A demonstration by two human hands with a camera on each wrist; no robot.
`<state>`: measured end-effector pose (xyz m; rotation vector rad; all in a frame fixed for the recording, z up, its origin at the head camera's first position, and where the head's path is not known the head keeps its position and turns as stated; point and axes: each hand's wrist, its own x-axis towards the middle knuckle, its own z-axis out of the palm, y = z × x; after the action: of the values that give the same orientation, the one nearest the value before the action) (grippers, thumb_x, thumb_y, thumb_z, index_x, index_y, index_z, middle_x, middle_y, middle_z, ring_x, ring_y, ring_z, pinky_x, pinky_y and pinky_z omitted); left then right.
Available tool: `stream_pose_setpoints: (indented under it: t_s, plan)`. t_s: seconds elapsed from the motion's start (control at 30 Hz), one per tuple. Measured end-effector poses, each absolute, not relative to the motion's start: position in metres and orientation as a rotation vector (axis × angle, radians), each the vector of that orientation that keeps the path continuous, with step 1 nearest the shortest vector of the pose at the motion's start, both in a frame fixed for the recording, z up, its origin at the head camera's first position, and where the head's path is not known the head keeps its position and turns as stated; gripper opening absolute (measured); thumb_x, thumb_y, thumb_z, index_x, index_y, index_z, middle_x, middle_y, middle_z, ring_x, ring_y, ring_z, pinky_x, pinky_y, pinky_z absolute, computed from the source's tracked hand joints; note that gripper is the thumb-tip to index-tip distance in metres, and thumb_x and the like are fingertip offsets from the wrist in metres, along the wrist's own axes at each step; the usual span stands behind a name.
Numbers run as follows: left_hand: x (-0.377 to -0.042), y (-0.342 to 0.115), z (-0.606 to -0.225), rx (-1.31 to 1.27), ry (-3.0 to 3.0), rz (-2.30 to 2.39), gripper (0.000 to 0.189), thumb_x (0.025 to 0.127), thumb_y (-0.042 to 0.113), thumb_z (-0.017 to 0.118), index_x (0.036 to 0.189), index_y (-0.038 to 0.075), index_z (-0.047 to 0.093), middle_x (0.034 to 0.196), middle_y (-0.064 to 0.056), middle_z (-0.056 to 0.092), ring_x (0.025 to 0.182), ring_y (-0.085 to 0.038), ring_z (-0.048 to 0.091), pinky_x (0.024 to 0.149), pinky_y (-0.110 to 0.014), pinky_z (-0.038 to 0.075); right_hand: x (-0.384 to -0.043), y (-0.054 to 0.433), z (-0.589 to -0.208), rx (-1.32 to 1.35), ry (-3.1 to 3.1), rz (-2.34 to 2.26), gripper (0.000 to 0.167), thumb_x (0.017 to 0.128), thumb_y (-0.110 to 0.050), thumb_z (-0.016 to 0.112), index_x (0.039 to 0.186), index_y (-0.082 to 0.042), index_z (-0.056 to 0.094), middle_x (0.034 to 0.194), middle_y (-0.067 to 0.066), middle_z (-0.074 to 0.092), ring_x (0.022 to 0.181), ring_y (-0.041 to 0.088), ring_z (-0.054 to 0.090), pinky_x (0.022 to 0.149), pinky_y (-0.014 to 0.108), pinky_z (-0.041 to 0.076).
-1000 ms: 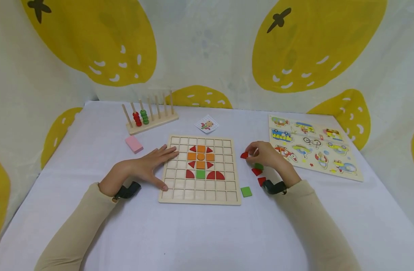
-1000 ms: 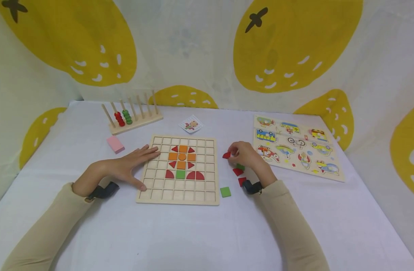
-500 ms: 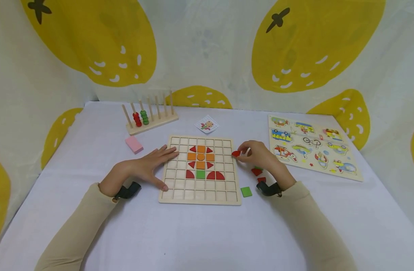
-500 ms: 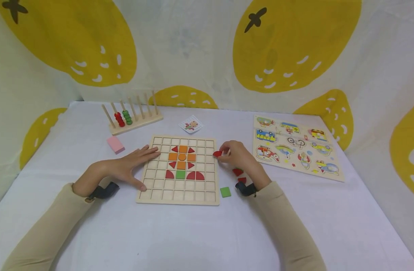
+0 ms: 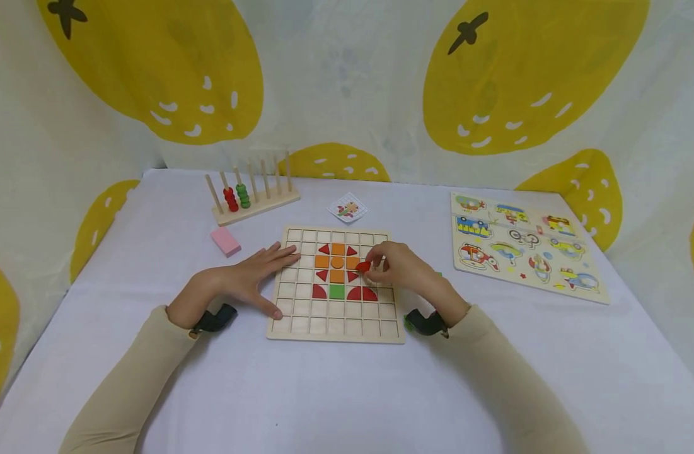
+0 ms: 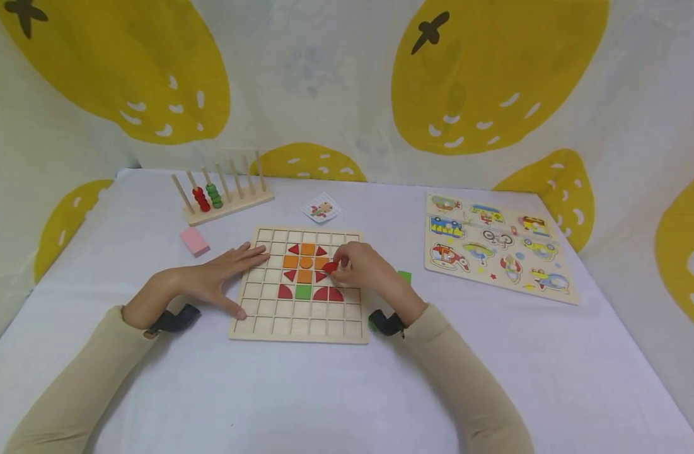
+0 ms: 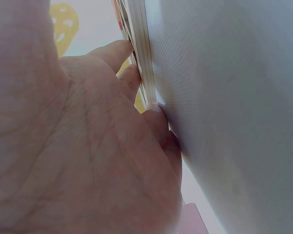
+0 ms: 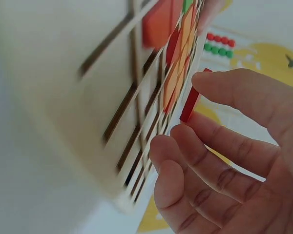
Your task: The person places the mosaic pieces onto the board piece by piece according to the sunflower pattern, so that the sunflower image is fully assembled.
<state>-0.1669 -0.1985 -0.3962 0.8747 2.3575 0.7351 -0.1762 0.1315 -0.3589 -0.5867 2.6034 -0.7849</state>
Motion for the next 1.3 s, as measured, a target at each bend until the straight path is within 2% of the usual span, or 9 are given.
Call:
stream_pose_setpoints:
  t_s: [0.13,0.33,0.5,0.73,0.97,1.3]
  plan:
    - [-0.167,-0.199,-0.396,0.889,2.358,0.74,0.113,0.073,0.046,0.082,0.157,0.01,0.015,0.164,-0.013,0.002,0.148,-0.039,-0.01,0.117,-0.059,-0.003,-0.172,0.116,-0.356,-0.683,2.583,-0.747,0.026,0.088,-0.017,0.073,0.107,-0.001,0.067,0.091,0.007,0.061,0.077,0.02,0.052,0.065,0.025,0.046]
    - [-0.168,-0.199,-0.395,0.894,2.355,0.717,0.113,0.074,0.048,0.081,0.157,0.01,0.014,0.164,-0.013,0.001,0.148,-0.039,-0.011,0.117,-0.059,-0.003,-0.168,0.09,-0.355,-0.823,2.573,-0.715,0.024,0.087,-0.016,0.074,0.106,-0.002,0.069,0.083,0.005,0.061,0.078,0.019,0.053,0.065,0.023,0.045]
    - [-0.168,-0.199,-0.394,0.882,2.356,0.701,0.113,0.074,0.048,0.081,0.158,0.012,0.014,0.165,-0.011,0.002,0.149,-0.036,-0.011,0.118,-0.057,-0.004,-0.164,0.072,-0.358,-0.928,2.567,-0.675,0.025,0.088,-0.017,0.073,0.107,-0.002,0.069,0.088,0.003,0.064,0.082,0.017,0.054,0.071,0.024,0.046]
    - [-0.168,-0.2,-0.395,0.893,2.361,0.71,0.113,0.074,0.048,0.082,0.157,0.012,0.014,0.165,-0.01,0.002,0.149,-0.036,-0.011,0.118,-0.058,-0.004,-0.16,0.05,-0.362,-0.986,2.566,-0.589,0.019,0.088,-0.02,0.073,0.101,-0.006,0.068,0.084,0.002,0.059,0.078,0.014,0.052,0.068,0.023,0.044]
    - [-0.17,-0.201,-0.396,0.911,2.368,0.707,0.113,0.074,0.048,0.081,0.157,0.011,0.014,0.164,-0.01,0.003,0.149,-0.037,-0.01,0.117,-0.059,-0.003,-0.159,0.042,-0.363,-0.98,2.551,-0.6,0.034,0.086,-0.021,0.076,0.114,-0.005,0.065,0.091,0.004,0.06,0.082,0.015,0.052,0.07,0.025,0.045]
    - [-0.167,-0.201,-0.392,0.911,2.362,0.722,0.113,0.074,0.047,0.082,0.157,0.011,0.014,0.164,-0.012,0.002,0.148,-0.038,-0.012,0.117,-0.059,-0.003,-0.157,0.037,-0.364,-1.082,2.519,-0.591,0.016,0.09,-0.014,0.071,0.105,-0.006,0.07,0.099,0.003,0.063,0.088,0.016,0.052,0.079,0.028,0.045]
